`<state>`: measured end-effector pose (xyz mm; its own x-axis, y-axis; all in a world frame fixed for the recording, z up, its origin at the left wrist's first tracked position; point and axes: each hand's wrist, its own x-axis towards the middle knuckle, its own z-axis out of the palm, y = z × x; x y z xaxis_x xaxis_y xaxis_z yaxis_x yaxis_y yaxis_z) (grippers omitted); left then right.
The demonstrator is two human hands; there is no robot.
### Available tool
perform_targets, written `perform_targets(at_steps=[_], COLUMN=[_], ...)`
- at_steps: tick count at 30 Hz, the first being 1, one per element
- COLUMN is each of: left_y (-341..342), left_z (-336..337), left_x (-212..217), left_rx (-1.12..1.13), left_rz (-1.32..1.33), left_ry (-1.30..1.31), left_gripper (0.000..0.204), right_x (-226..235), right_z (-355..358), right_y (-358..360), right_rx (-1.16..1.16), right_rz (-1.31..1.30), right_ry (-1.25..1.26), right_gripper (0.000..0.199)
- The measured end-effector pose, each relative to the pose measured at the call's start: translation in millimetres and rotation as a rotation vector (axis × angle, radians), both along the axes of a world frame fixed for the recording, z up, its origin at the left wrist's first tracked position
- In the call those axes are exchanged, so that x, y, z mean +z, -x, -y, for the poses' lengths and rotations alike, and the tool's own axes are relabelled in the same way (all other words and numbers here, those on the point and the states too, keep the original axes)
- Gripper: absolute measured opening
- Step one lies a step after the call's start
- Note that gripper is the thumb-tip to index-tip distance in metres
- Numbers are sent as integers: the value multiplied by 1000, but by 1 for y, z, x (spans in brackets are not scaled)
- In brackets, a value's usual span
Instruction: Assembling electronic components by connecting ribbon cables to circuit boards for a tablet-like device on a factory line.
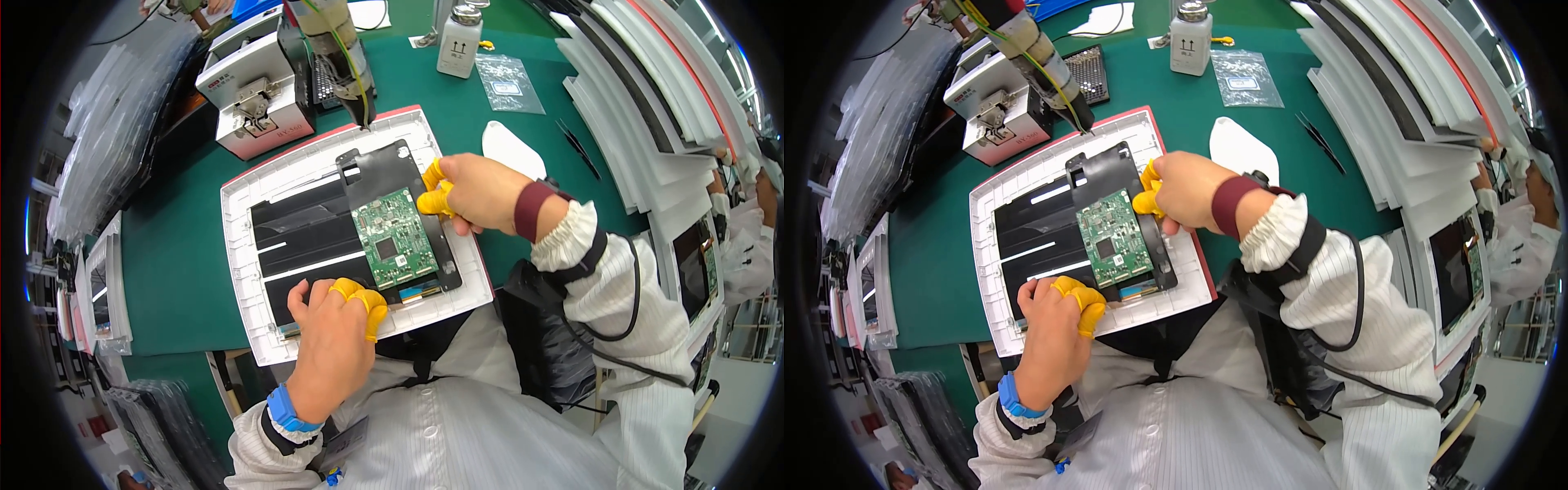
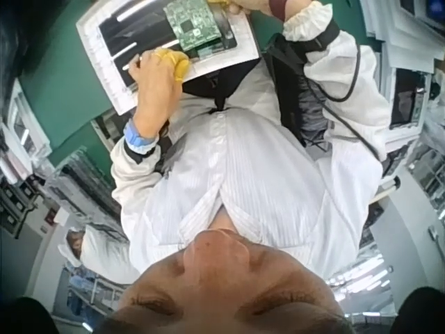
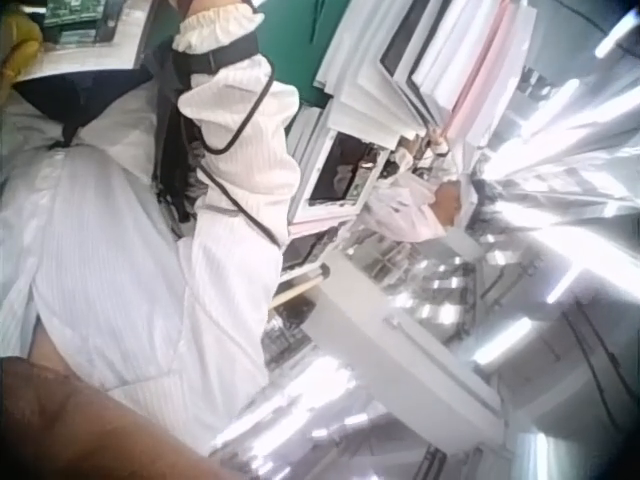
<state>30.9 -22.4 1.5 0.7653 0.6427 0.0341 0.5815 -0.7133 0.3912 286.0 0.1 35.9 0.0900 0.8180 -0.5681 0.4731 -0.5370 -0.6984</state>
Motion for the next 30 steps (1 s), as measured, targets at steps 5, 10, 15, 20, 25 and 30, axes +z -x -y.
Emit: perform_targets(at_steps=[5, 10, 15, 20, 25, 30], left_y=[1, -2, -6, -10, -13, -9], left_z=[1, 0, 2, 2, 3, -2], left_x=[-3, -3, 6, 5, 8, 6], left_rx=[-22, 0, 48, 49, 52, -2], left_rz=[24, 31, 3, 29, 50, -24], left_ry=[-60, -38, 16, 8, 46, 79], left_gripper=[16, 15, 10, 13, 14, 17], right_x=[-9, -6, -3, -3, -5, -9], right_z=[-6, -4, -6, -7, -5, -6], right_y=[-1, -2, 0, -1, 0, -1], right_rx=[-38, -39, -41, -13, -39, -22], right_rz=[-67, -72, -55, -17, -23, -33], right_ry=[19, 36, 31, 35, 14, 23], right_gripper=[32, 35, 35, 35, 34, 31])
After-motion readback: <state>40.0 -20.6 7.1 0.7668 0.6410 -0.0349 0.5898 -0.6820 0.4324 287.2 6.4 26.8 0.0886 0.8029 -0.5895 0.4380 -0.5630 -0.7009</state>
